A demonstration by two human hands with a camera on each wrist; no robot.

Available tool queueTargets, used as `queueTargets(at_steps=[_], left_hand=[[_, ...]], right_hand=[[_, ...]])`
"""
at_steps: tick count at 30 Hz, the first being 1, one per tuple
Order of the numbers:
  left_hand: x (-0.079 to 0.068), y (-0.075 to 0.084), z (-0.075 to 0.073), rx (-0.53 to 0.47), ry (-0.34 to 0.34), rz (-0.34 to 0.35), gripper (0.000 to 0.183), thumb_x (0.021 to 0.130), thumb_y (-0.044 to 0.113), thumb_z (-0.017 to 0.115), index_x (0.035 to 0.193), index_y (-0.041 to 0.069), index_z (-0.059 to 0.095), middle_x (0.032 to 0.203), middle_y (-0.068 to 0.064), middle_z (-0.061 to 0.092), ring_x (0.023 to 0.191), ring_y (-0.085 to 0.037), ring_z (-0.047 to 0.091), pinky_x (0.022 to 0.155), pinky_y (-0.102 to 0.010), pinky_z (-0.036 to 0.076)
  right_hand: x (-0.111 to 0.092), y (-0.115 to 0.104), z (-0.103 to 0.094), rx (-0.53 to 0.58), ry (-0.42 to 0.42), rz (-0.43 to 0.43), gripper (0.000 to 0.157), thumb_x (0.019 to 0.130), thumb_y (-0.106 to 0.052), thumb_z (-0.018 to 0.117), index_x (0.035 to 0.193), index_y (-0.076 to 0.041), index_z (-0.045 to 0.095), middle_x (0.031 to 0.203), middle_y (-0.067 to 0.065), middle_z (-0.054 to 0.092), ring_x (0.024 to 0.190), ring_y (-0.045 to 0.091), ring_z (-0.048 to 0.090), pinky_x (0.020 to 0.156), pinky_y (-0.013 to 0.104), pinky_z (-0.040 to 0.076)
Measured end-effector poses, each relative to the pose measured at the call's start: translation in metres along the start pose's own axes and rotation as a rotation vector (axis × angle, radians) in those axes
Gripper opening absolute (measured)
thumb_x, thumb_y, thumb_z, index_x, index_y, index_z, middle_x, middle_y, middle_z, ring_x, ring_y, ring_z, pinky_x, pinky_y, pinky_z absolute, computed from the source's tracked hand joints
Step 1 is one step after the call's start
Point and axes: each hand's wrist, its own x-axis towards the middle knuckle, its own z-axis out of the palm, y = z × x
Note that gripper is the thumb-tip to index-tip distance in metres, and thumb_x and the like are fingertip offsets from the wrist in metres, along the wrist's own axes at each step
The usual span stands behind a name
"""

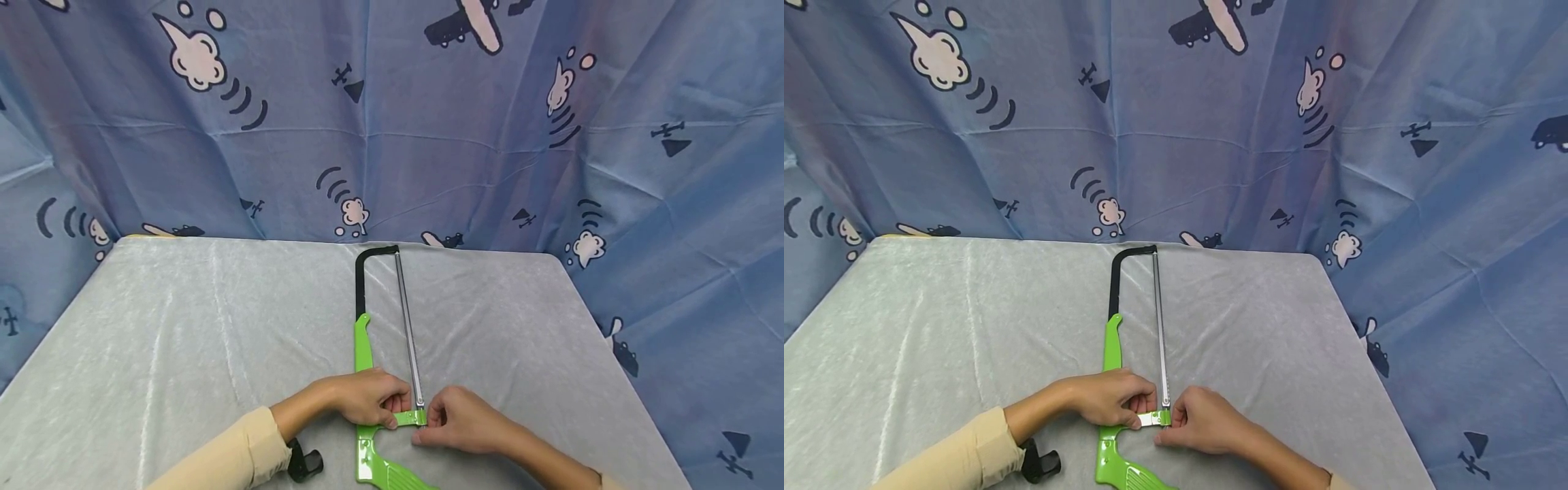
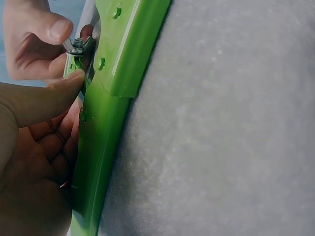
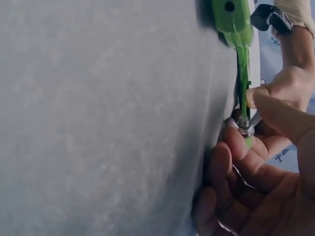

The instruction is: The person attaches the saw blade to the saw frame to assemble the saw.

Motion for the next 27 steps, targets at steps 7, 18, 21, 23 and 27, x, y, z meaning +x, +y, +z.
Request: queueTargets(at_steps=[7, 18, 21, 23, 27], left_hand=[[0.0007, 0.0003, 0.0, -0.01, -0.007, 0.011, 0.017, 0.083, 0.01, 0.077, 0.09, 0.017, 0.063, 0.072, 0.015, 0.053, 0.068, 0.005, 0.051, 0.067, -0.013, 0.043], [-0.0002, 0.0022, -0.0019, -0.005, -0.004, 0.013, 0.018, 0.082, 0.009, 0.076, 0.089, 0.016, 0.062, 0.071, 0.015, 0.052, 0.067, 0.005, 0.049, 0.065, -0.012, 0.042], [-0.0004, 0.0022, -0.0022, -0.006, -0.004, 0.016, 0.018, 0.082, 0.009, 0.076, 0.089, 0.016, 0.062, 0.071, 0.015, 0.052, 0.067, 0.005, 0.049, 0.065, -0.012, 0.042], [-0.0005, 0.002, -0.0022, -0.007, -0.005, 0.016, 0.018, 0.082, 0.009, 0.076, 0.089, 0.016, 0.062, 0.071, 0.015, 0.052, 0.067, 0.005, 0.049, 0.065, -0.012, 0.042], [-0.0006, 0.0011, -0.0019, -0.006, -0.006, 0.015, 0.018, 0.082, 0.009, 0.076, 0.09, 0.016, 0.062, 0.072, 0.016, 0.052, 0.067, 0.005, 0.05, 0.066, -0.012, 0.042]], right_hand=[[0.0029, -0.0016, 0.0006, -0.01, -0.01, 0.03, 0.039, 0.077, -0.037, 0.082, 0.054, -0.019, 0.057, 0.048, -0.021, 0.044, 0.044, -0.006, 0.035, 0.042, 0.017, 0.029], [0.0038, -0.0005, -0.0003, 0.01, -0.024, 0.031, 0.036, 0.078, -0.037, 0.082, 0.057, -0.019, 0.059, 0.05, -0.02, 0.047, 0.044, -0.004, 0.038, 0.042, 0.018, 0.032], [0.004, -0.0002, -0.0003, 0.005, -0.027, 0.039, 0.036, 0.078, -0.037, 0.082, 0.057, -0.019, 0.059, 0.05, -0.02, 0.048, 0.045, -0.004, 0.038, 0.043, 0.018, 0.032], [0.004, -0.0001, -0.0005, 0.005, -0.028, 0.04, 0.037, 0.079, -0.037, 0.081, 0.056, -0.019, 0.059, 0.05, -0.02, 0.048, 0.045, -0.003, 0.038, 0.043, 0.018, 0.032], [0.0041, 0.0001, -0.0008, 0.015, -0.032, 0.04, 0.037, 0.079, -0.037, 0.081, 0.057, -0.019, 0.059, 0.05, -0.019, 0.047, 0.044, -0.003, 0.037, 0.043, 0.018, 0.031]])
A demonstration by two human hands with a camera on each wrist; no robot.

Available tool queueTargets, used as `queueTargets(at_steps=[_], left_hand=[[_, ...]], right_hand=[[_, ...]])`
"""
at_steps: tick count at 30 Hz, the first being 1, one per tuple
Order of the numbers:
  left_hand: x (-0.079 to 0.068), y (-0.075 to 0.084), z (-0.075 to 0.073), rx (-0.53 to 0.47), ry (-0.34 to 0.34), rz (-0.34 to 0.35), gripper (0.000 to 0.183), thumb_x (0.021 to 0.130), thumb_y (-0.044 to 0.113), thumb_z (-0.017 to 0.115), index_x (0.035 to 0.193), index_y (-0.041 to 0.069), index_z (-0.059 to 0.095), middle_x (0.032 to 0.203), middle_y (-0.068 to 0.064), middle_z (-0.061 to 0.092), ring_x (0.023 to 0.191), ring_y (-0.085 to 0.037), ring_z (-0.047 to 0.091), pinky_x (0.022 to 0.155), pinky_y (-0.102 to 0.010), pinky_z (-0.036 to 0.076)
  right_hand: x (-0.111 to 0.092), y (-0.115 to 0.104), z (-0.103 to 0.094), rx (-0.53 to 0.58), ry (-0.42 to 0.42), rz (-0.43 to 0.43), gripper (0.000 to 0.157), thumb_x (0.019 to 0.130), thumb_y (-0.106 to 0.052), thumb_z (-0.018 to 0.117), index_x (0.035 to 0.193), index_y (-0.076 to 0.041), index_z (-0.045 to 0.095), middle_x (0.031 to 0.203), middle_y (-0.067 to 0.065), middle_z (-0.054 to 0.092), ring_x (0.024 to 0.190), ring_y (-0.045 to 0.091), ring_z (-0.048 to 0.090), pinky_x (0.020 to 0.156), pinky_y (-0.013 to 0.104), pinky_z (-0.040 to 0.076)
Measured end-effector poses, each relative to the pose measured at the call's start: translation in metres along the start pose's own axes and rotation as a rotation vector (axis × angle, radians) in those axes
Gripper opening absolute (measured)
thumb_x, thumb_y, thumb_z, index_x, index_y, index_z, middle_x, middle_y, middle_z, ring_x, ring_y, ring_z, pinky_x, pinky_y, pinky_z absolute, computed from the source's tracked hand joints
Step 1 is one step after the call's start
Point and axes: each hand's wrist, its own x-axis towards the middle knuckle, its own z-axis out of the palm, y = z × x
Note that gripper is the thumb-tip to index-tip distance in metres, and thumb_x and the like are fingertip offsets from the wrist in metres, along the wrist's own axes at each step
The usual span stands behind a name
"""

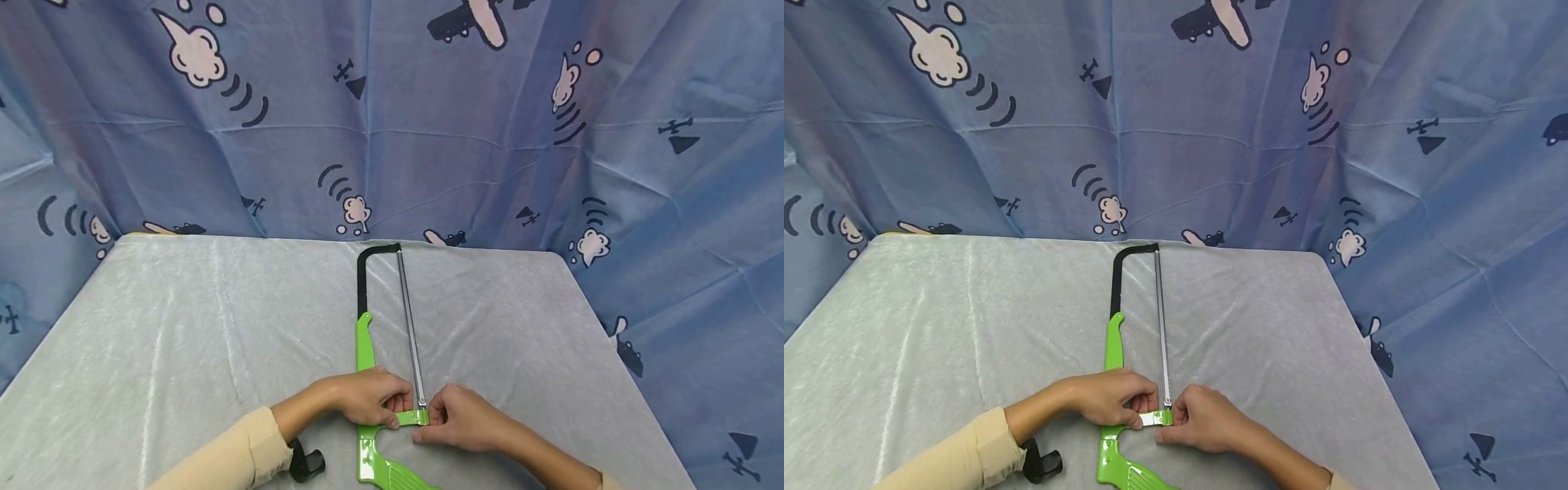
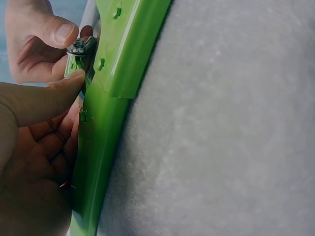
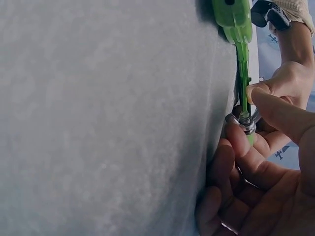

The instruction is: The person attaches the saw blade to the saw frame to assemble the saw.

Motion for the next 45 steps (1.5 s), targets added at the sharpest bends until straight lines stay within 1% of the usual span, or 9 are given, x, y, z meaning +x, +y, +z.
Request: queueTargets(at_steps=[3, 7, 14, 23, 31, 34, 37, 41, 45], left_hand=[[0.001, -0.001, 0.0, 0.002, 0.0, -0.002, 0.017, 0.082, 0.01, 0.076, 0.09, 0.016, 0.062, 0.072, 0.016, 0.053, 0.068, 0.005, 0.05, 0.066, -0.012, 0.042], [0.001, -0.002, 0.001, 0.009, -0.001, -0.004, 0.017, 0.082, 0.01, 0.076, 0.09, 0.016, 0.062, 0.073, 0.016, 0.053, 0.069, 0.005, 0.05, 0.067, -0.012, 0.042], [0.002, -0.002, 0.001, 0.006, -0.007, -0.004, 0.017, 0.083, 0.011, 0.076, 0.09, 0.016, 0.062, 0.073, 0.016, 0.053, 0.069, 0.005, 0.051, 0.067, -0.013, 0.042], [0.002, -0.002, 0.001, 0.01, -0.005, -0.007, 0.017, 0.083, 0.011, 0.076, 0.09, 0.016, 0.062, 0.073, 0.016, 0.053, 0.069, 0.006, 0.051, 0.068, -0.012, 0.042], [0.002, -0.002, 0.001, 0.014, -0.002, -0.005, 0.017, 0.082, 0.011, 0.076, 0.09, 0.016, 0.062, 0.072, 0.016, 0.053, 0.069, 0.006, 0.05, 0.067, -0.012, 0.042], [0.001, -0.002, 0.001, 0.011, 0.0, -0.002, 0.017, 0.082, 0.011, 0.076, 0.09, 0.016, 0.062, 0.072, 0.016, 0.053, 0.069, 0.006, 0.05, 0.067, -0.012, 0.042], [0.001, -0.001, 0.0, 0.01, 0.0, 0.002, 0.017, 0.082, 0.01, 0.076, 0.09, 0.016, 0.062, 0.072, 0.016, 0.053, 0.068, 0.005, 0.05, 0.067, -0.012, 0.042], [0.0, -0.001, 0.0, 0.006, -0.001, 0.004, 0.017, 0.082, 0.01, 0.076, 0.09, 0.016, 0.062, 0.072, 0.016, 0.053, 0.068, 0.005, 0.05, 0.067, -0.012, 0.042], [0.0, -0.001, 0.0, 0.001, -0.002, 0.005, 0.017, 0.082, 0.009, 0.076, 0.09, 0.015, 0.063, 0.072, 0.016, 0.053, 0.068, 0.005, 0.05, 0.066, -0.012, 0.042]], right_hand=[[0.0, 0.001, 0.0, 0.012, 0.002, -0.015, 0.036, 0.08, -0.036, 0.081, 0.057, -0.018, 0.059, 0.05, -0.019, 0.047, 0.045, -0.004, 0.037, 0.043, 0.017, 0.031], [0.0, 0.004, -0.002, 0.054, -0.004, -0.064, 0.035, 0.081, -0.033, 0.08, 0.059, -0.015, 0.06, 0.053, -0.018, 0.049, 0.047, -0.005, 0.038, 0.044, 0.016, 0.032], [-0.002, 0.01, -0.006, 0.143, -0.068, -0.107, 0.028, 0.085, -0.024, 0.077, 0.065, -0.011, 0.062, 0.058, -0.016, 0.052, 0.051, -0.005, 0.042, 0.047, 0.016, 0.036], [-0.004, 0.014, -0.008, 0.159, -0.105, -0.127, 0.017, 0.082, -0.009, 0.076, 0.072, -0.01, 0.063, 0.063, -0.014, 0.054, 0.056, -0.003, 0.05, 0.05, 0.017, 0.043], [-0.004, 0.013, -0.007, 0.144, -0.095, -0.132, 0.014, 0.08, -0.007, 0.075, 0.072, -0.01, 0.066, 0.062, -0.013, 0.055, 0.055, -0.003, 0.05, 0.049, 0.018, 0.043], [-0.004, 0.011, -0.006, 0.125, -0.079, -0.132, 0.014, 0.079, -0.009, 0.077, 0.07, -0.012, 0.066, 0.061, -0.015, 0.055, 0.054, -0.004, 0.049, 0.048, 0.018, 0.043], [-0.003, 0.007, -0.005, 0.084, -0.051, -0.127, 0.021, 0.079, -0.018, 0.08, 0.066, -0.013, 0.065, 0.059, -0.018, 0.053, 0.052, -0.006, 0.046, 0.046, 0.017, 0.041], [0.001, 0.0, -0.001, 0.016, -0.014, -0.078, 0.034, 0.077, -0.033, 0.083, 0.058, -0.015, 0.061, 0.052, -0.021, 0.048, 0.046, -0.007, 0.04, 0.043, 0.016, 0.035], [0.003, -0.004, 0.001, -0.009, -0.008, -0.01, 0.039, 0.076, -0.036, 0.084, 0.055, -0.015, 0.058, 0.049, -0.019, 0.046, 0.043, -0.004, 0.038, 0.041, 0.017, 0.032]])
